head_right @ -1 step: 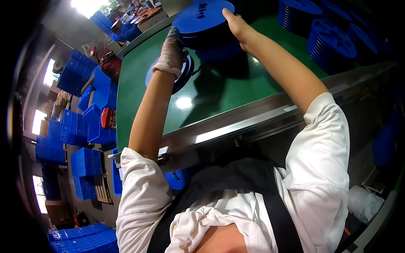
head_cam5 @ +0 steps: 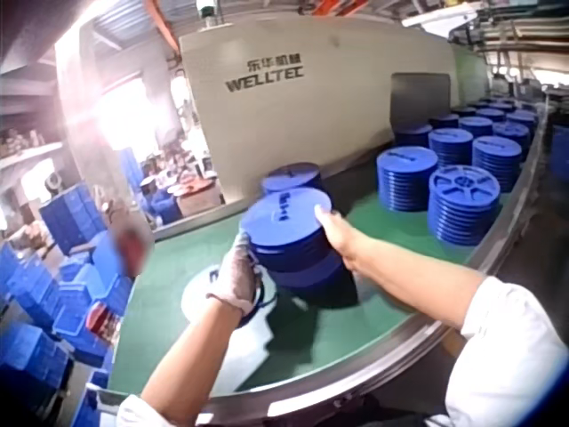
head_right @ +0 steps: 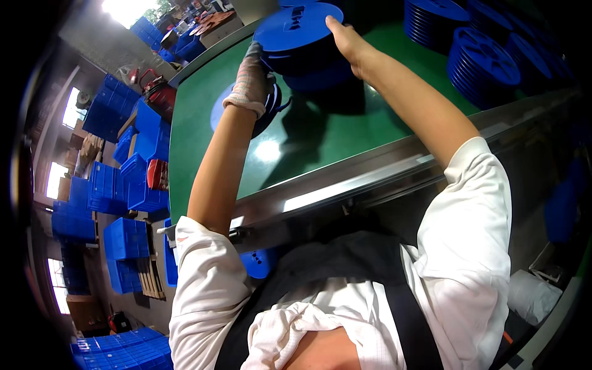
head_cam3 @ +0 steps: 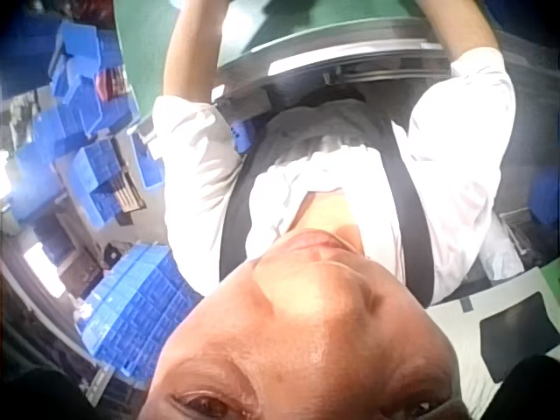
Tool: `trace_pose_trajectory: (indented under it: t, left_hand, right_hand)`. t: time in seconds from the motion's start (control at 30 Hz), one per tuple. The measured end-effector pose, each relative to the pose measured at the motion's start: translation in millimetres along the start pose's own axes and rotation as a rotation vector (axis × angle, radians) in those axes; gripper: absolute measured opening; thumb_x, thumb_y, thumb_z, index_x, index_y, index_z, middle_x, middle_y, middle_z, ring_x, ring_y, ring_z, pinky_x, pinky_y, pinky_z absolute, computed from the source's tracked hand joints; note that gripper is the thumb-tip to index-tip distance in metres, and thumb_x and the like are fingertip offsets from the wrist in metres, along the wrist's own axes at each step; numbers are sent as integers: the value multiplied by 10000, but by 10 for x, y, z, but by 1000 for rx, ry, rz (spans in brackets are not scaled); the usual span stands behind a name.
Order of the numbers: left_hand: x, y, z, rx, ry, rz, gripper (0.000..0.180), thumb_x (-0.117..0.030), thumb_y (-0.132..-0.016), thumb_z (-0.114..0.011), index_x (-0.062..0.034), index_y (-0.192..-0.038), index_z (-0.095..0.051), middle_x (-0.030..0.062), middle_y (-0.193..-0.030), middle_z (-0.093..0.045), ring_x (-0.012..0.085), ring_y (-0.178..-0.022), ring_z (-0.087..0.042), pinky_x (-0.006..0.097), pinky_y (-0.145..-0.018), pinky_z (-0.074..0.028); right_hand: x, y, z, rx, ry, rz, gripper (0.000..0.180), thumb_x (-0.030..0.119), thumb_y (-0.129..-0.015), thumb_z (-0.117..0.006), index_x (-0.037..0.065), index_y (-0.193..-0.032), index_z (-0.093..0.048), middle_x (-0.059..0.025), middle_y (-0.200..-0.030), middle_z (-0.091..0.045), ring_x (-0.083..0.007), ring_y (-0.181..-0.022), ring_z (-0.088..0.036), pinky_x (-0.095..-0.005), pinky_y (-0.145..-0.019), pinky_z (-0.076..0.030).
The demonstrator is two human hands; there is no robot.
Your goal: The person stacks blue plastic spools on a green workbench. They pick up individual spools and small stacks, align them, and place them into larger piles. The person also moves a stack of spools into a blue plastic crate.
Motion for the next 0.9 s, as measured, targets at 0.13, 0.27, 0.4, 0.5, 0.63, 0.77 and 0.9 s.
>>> trace_pose_trajectory:
  t: [0.13,0.27,0.4,0.5,0.63,0.77,0.9]
  left_hand:
    - [27,321,-146,-6,69,111,436,-579,-814,-650,-167,-945,-591,8,-847,-546,162,-630,-395,301,-504,-355]
    - [148,197,-102,-81,82,184,401,-554,-835,-643,-185,-974,-571,-5,-809,-544,129,-636,-436,248,-500,-363]
    - [85,387,-187,-52,44,171,380,-550,-830,-648,-189,-901,-554,-6,-742,-510,127,-580,-439,247,-459,-354]
    - [-97,329,-255,-67,47,101,371,-550,-825,-649,-197,-868,-545,-6,-695,-486,132,-519,-433,254,-427,-337]
    - [-570,32,-382,-46,78,-25,386,-568,-810,-640,-202,-877,-540,0,-672,-474,141,-469,-427,250,-425,-327]
    - [-974,-428,-757,-47,86,-52,425,-564,-809,-640,-187,-996,-573,5,-841,-549,151,-634,-489,258,-480,-365]
    - [-1122,-1096,-969,-22,220,-67,526,-535,-837,-626,-182,-1223,-570,-7,-1148,-605,183,-854,-519,346,-696,-440]
  right_hand:
    - [-4,300,-19,-89,55,-69,818,600,-938,-407,49,-1504,-193,-185,-1565,-180,-307,-1451,-159,-466,-1162,-174]
    - [-238,120,7,-118,82,-137,830,610,-936,-397,50,-1509,-180,-186,-1568,-167,-303,-1461,-118,-464,-1168,-132]
    - [-287,6,122,-124,7,-101,756,560,-959,-398,48,-1493,-239,-186,-1526,-286,-294,-1441,-187,-449,-1161,-172]
    - [-88,-74,109,-36,-160,-26,692,523,-975,-399,48,-1470,-306,-182,-1485,-367,-289,-1417,-241,-437,-1157,-188]
    - [469,-231,72,-98,101,172,707,554,-972,-363,49,-1465,-328,-157,-1523,-318,-284,-1431,-219,-425,-1166,-148]
    - [724,-1065,295,-10,-147,283,648,520,-995,-317,6,-1374,-427,-150,-1385,-468,-271,-1283,-412,-420,-1067,-325]
    - [931,-1538,319,-41,-36,204,706,554,-984,-294,69,-1496,-258,-160,-1560,-229,-294,-1451,-180,-451,-1167,-153]
Point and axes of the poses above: each hand's wrist, its own y-axis away from the middle knuckle, its own z-axis out of the back of the hand, x = y × z, the point moved 3 cm from there along -y, towards the middle knuckle
